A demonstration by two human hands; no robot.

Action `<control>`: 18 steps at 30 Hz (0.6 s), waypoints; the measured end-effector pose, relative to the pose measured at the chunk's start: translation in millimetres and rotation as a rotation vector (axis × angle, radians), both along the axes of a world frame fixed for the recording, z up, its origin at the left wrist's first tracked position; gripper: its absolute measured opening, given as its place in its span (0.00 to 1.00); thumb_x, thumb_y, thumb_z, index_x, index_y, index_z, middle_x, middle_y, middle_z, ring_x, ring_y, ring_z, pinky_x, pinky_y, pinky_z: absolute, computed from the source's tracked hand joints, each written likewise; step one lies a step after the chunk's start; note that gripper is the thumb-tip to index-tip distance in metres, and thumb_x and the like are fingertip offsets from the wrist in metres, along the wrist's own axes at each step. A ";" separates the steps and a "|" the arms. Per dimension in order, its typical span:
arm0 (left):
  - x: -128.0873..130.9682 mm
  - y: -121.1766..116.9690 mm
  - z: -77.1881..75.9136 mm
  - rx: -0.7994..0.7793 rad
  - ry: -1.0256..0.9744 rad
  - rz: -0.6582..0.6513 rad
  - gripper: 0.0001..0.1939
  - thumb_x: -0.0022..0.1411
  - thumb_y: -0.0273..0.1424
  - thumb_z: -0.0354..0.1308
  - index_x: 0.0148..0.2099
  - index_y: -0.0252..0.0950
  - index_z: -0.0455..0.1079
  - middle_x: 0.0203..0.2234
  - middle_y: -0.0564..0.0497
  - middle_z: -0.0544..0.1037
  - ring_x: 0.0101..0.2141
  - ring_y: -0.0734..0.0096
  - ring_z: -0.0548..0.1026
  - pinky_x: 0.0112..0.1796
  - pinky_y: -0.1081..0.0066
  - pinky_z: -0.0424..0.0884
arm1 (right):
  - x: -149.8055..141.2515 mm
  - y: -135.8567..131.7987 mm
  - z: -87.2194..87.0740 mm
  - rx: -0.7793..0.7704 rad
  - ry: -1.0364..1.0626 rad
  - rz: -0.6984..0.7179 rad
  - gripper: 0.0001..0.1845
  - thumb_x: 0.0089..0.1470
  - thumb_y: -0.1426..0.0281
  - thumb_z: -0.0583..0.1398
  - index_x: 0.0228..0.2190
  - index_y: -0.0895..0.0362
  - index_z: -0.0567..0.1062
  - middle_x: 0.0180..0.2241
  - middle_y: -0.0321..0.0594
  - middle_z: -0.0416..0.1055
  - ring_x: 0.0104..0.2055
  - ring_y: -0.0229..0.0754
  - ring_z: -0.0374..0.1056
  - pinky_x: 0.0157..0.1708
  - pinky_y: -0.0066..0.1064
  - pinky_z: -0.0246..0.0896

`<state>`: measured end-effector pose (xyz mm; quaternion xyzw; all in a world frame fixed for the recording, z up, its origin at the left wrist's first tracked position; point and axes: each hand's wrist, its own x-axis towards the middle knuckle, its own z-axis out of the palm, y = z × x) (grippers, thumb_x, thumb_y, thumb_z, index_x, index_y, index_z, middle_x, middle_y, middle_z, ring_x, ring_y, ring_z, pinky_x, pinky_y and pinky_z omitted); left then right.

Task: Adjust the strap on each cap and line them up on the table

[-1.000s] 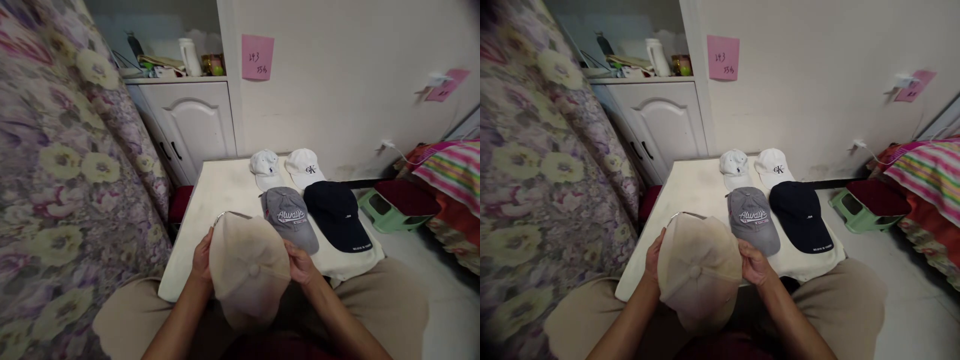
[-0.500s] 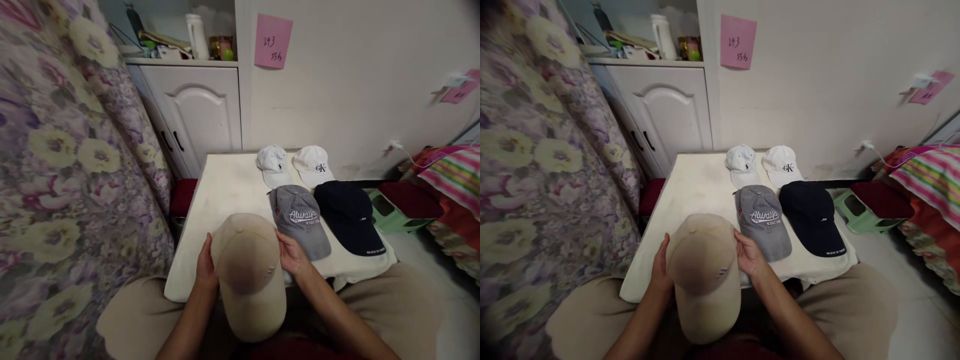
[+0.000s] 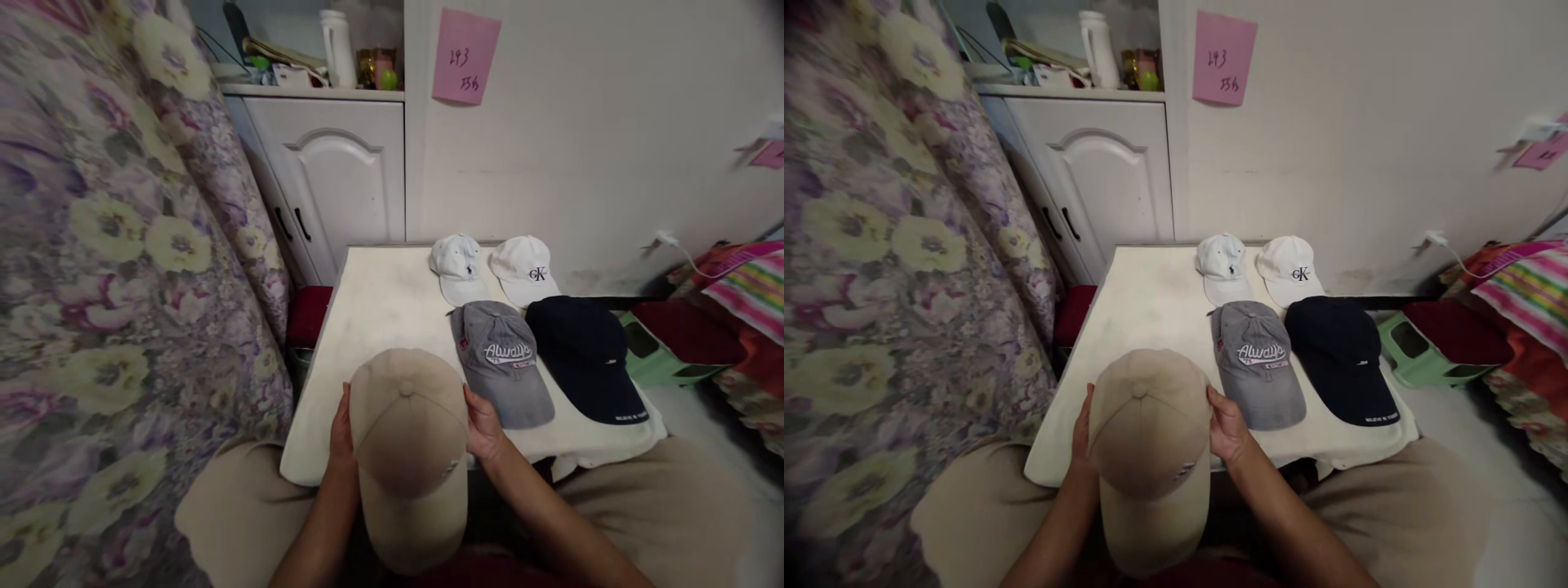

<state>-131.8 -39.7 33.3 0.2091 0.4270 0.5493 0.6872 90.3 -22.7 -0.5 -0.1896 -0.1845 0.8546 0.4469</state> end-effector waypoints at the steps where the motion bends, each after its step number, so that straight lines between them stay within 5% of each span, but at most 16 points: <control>1: 0.5 2.3 -2.1 -0.004 -0.007 0.057 0.20 0.55 0.52 0.61 0.37 0.41 0.76 0.29 0.49 0.83 0.41 0.54 0.80 0.42 0.62 0.76 | -0.6 -0.7 0.6 0.007 0.003 -0.006 0.17 0.43 0.59 0.69 0.33 0.56 0.77 0.40 0.47 0.81 0.53 0.55 0.72 0.53 0.49 0.66; 6: -0.9 2.6 -14.4 0.043 0.053 0.285 0.15 0.56 0.49 0.62 0.32 0.42 0.75 0.23 0.54 0.81 0.35 0.62 0.80 0.40 0.68 0.76 | -4.3 -2.0 3.8 0.009 0.014 -0.023 0.18 0.41 0.60 0.70 0.34 0.55 0.77 0.37 0.44 0.81 0.50 0.54 0.74 0.51 0.47 0.68; 12: -0.9 2.7 -18.3 0.099 0.039 0.304 0.10 0.56 0.42 0.63 0.32 0.41 0.76 0.24 0.55 0.82 0.33 0.65 0.79 0.41 0.71 0.75 | -2.5 -2.8 8.9 0.031 -0.029 0.047 0.22 0.39 0.53 0.70 0.33 0.55 0.76 0.37 0.47 0.80 0.49 0.57 0.73 0.48 0.50 0.69; 18: 1.4 1.0 -13.5 0.126 0.055 0.276 0.08 0.59 0.40 0.62 0.32 0.43 0.77 0.23 0.57 0.82 0.33 0.65 0.79 0.38 0.71 0.76 | -3.8 0.1 16.8 0.075 -0.030 0.105 0.36 0.33 0.49 0.69 0.42 0.56 0.75 0.41 0.52 0.79 0.50 0.60 0.72 0.48 0.54 0.68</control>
